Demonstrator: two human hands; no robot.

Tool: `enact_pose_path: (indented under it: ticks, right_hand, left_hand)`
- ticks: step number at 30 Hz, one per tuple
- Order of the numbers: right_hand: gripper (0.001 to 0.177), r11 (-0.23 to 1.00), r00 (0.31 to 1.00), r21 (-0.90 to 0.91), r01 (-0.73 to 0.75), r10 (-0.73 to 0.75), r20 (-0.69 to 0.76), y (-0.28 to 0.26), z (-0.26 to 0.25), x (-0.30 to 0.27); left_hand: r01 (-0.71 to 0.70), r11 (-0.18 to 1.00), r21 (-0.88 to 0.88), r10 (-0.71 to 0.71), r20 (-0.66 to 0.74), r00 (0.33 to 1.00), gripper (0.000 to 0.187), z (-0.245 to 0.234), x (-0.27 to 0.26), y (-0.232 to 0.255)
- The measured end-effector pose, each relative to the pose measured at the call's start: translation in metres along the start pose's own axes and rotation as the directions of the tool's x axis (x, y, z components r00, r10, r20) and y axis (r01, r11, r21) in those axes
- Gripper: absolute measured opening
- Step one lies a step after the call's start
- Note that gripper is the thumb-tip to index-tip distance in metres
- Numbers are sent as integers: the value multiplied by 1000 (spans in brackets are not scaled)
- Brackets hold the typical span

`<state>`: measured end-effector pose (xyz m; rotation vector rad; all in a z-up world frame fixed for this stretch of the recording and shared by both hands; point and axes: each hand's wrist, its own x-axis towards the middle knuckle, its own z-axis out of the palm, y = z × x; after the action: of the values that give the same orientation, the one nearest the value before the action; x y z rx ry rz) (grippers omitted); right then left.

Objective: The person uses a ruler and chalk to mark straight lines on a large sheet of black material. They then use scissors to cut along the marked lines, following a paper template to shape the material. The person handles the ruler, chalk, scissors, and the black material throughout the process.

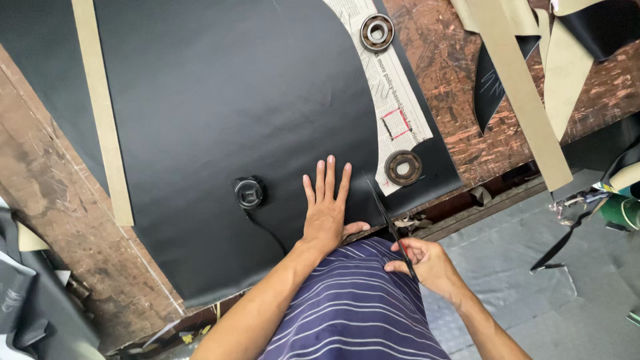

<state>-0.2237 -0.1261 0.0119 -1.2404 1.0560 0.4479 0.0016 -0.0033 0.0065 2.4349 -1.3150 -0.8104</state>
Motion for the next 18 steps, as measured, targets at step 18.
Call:
enact_pose_path:
  ticks: [18]
  right_hand:
    - [32, 991, 994, 88, -102, 98, 47, -5, 16, -9]
  left_hand:
    - [-126, 992, -14, 126, -40, 991, 124, -12, -4, 7]
